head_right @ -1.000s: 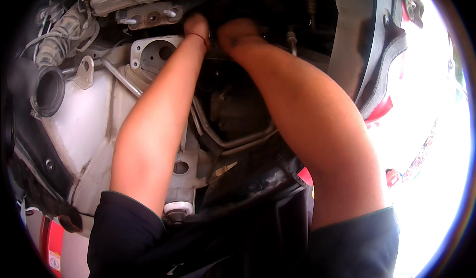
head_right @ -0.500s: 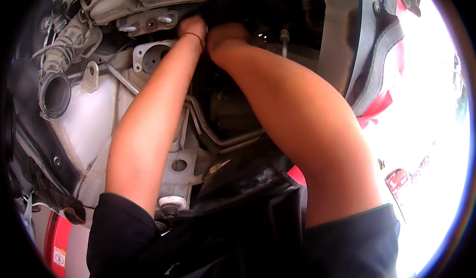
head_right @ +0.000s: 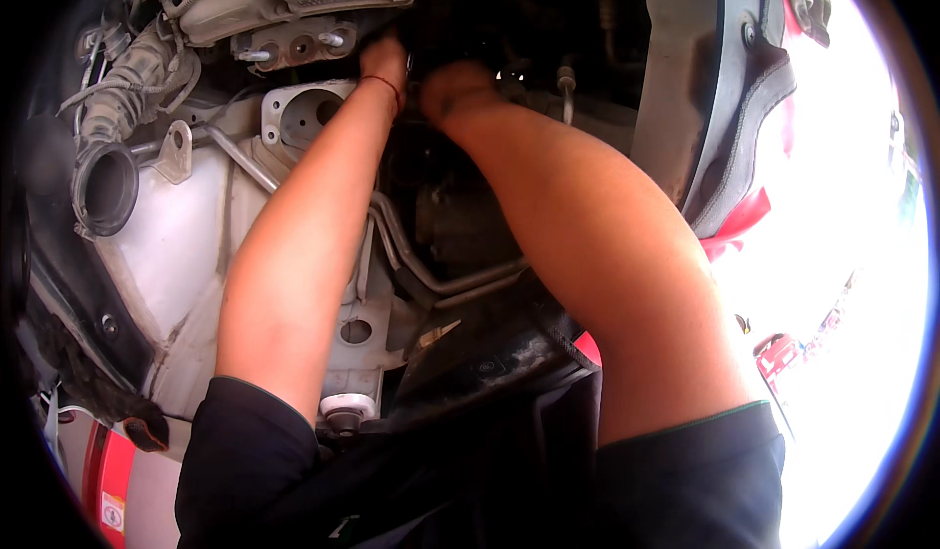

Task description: The person works inside the engine bay of a vehicle, using a socket wrench to loosen or tighten a bolt near the engine block. The person periodically reaches for a different tool from a set resting on the vehicle's frame and continues working in the same area.

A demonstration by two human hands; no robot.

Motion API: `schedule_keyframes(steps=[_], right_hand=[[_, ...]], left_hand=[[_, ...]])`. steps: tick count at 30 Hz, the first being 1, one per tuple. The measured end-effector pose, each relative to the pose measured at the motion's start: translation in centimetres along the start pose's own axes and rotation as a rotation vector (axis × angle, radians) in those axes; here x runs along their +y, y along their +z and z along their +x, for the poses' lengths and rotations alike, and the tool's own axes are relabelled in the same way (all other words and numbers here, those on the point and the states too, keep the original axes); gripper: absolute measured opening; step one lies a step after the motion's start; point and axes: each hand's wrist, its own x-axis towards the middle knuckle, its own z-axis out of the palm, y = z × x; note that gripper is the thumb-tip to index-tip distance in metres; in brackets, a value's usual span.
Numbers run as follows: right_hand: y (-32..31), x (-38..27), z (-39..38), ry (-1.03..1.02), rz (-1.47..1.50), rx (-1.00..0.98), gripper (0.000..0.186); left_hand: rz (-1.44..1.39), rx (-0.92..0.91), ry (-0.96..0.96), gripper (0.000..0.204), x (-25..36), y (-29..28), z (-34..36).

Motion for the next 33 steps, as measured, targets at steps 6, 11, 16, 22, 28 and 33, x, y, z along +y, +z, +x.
schedule_keyframes(steps=[6, 11, 16, 22, 28, 33], right_hand=[[-0.8, 0.8, 0.6, -0.141, -0.035, 0.008, 0.022], [-0.3, 1.8, 1.9, -0.142, 0.093, -0.160, 0.024], [-0.1, 0.5, 2.5, -0.119, -0.019, -0.082, 0.030], [-1.8, 3.2, 1.6, -0.070, -0.198, -0.174, 0.035], [-0.8, -4.8, 1.3, -0.275, -0.505, -0.105, 0.028], [-2.3, 0.2, 0.1, -0.149, -0.489, -0.150, 0.020]], left_hand=[[1.447, -0.182, 0.338, 0.025, -0.9, 0.9, 5.1], [1.522, -0.158, 0.350, 0.025, -1.5, 1.3, 5.8], [1.431, -0.053, 0.344, 0.018, -2.7, 0.1, 7.3], [1.230, -0.013, 0.359, 0.026, -1.8, 4.9, 7.0], [0.917, 0.383, 0.306, 0.029, -8.7, -0.5, 10.9], [0.261, 0.207, 0.234, 0.028, -0.6, 2.0, 0.1]])
